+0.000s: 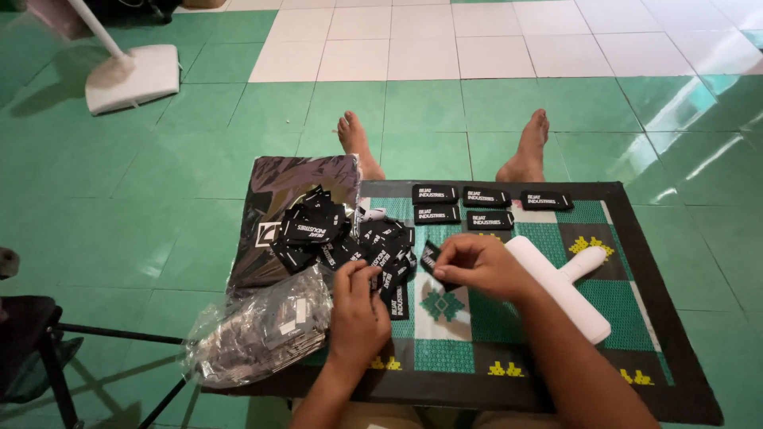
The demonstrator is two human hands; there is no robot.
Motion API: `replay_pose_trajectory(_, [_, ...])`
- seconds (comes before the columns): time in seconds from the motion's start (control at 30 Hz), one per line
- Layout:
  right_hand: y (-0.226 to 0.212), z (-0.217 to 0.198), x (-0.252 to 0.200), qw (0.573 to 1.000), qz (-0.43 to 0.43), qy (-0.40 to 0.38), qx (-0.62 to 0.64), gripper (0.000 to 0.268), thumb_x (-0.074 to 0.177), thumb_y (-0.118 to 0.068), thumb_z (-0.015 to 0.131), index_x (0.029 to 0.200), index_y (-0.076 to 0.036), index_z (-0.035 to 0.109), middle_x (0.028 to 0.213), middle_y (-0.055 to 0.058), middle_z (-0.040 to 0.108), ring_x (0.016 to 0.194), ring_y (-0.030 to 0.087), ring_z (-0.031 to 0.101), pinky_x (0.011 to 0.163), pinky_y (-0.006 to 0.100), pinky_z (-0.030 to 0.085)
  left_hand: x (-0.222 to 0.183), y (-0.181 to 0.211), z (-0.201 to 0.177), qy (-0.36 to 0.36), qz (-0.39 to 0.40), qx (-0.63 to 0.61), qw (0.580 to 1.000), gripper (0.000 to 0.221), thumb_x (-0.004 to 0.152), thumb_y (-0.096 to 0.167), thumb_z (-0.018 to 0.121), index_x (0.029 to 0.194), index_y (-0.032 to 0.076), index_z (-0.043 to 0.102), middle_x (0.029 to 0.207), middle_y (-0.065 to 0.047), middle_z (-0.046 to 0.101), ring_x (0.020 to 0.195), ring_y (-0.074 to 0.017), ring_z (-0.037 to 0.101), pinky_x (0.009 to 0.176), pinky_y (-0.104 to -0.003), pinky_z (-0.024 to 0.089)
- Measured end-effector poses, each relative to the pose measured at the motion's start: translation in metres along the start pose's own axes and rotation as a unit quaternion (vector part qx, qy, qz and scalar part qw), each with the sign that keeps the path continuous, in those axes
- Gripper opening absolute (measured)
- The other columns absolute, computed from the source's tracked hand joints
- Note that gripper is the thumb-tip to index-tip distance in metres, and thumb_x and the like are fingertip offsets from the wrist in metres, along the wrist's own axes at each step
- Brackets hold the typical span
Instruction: Inspecting and arranging small black clothing tags on a checkered board and cleaning them with a lint roller.
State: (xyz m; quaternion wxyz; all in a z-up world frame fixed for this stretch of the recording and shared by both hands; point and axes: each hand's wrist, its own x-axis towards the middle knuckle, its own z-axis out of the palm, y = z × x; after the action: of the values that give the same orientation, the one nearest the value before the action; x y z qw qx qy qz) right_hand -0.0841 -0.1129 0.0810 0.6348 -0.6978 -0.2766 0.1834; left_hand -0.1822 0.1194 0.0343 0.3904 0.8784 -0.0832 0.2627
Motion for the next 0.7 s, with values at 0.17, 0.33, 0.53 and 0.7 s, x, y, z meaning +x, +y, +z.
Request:
replay_pose_trajectory(0.17, [0.004, -0.030, 0.002, 0.966, 0.079, -0.039, -0.245, 0.027, 0.080, -0.001, 0.079, 0.104, -0.014, 0.078, 0.102, 0.002, 0.077, 0.090, 0.014, 0.075, 0.077, 0.029, 0.062, -0.006, 0.010, 0.017, -0.023, 0.025, 0.230, 0.973, 0.055, 0.071, -0.003, 0.060, 0.125, 0.008, 0.059, 0.145, -0.022, 0.041, 0.131, -0.0406, 0.043, 0.104, -0.052, 0.048])
replay_pose_trajectory(0.33, [-0.014, -0.042, 0.000, 0.926, 0.057, -0.151, -0.340, 0.044, 0.082, -0.004, 0.070, 0.121, -0.025, 0.071, 0.121, -0.001, 0.076, 0.107, 0.018, 0.071, 0.080, 0.035, 0.058, 0.019, 0.029, 0.023, -0.069, 0.128, 0.131, 0.981, 0.055, 0.074, 0.008, 0.067, 0.128, 0.007, 0.059, 0.139, -0.014, 0.055, 0.128, -0.0325, 0.050, 0.101, -0.050, 0.035])
replay_pose_trajectory(0.53, [-0.011, -0.035, -0.007, 0.899, 0.143, -0.134, -0.392, 0.062, 0.081, 0.003, 0.074, 0.138, -0.011, 0.056, 0.109, 0.019, 0.077, 0.108, 0.042, 0.072, 0.092, 0.053, 0.056, 0.040, -0.007, 0.074, -0.162, 0.228, 0.147, 0.949, 0.065, 0.073, 0.025, 0.055, 0.137, 0.013, 0.058, 0.125, -0.006, 0.062, 0.123, -0.0287, 0.055, 0.099, -0.054, 0.032])
replay_pose_trajectory(0.7, [0.010, -0.028, -0.008, 0.827, 0.073, -0.092, -0.550, 0.064, 0.078, -0.008, 0.082, 0.134, 0.000, 0.054, 0.120, 0.025, 0.066, 0.108, 0.044, 0.069, 0.092, 0.051, 0.059, 0.049, -0.009, 0.088, -0.210, 0.199, 0.167, 0.943, 0.042, 0.077, 0.041, 0.070, 0.106, 0.012, 0.064, 0.103, -0.007, 0.062, 0.102, -0.0304, 0.059, 0.091, -0.053, 0.036])
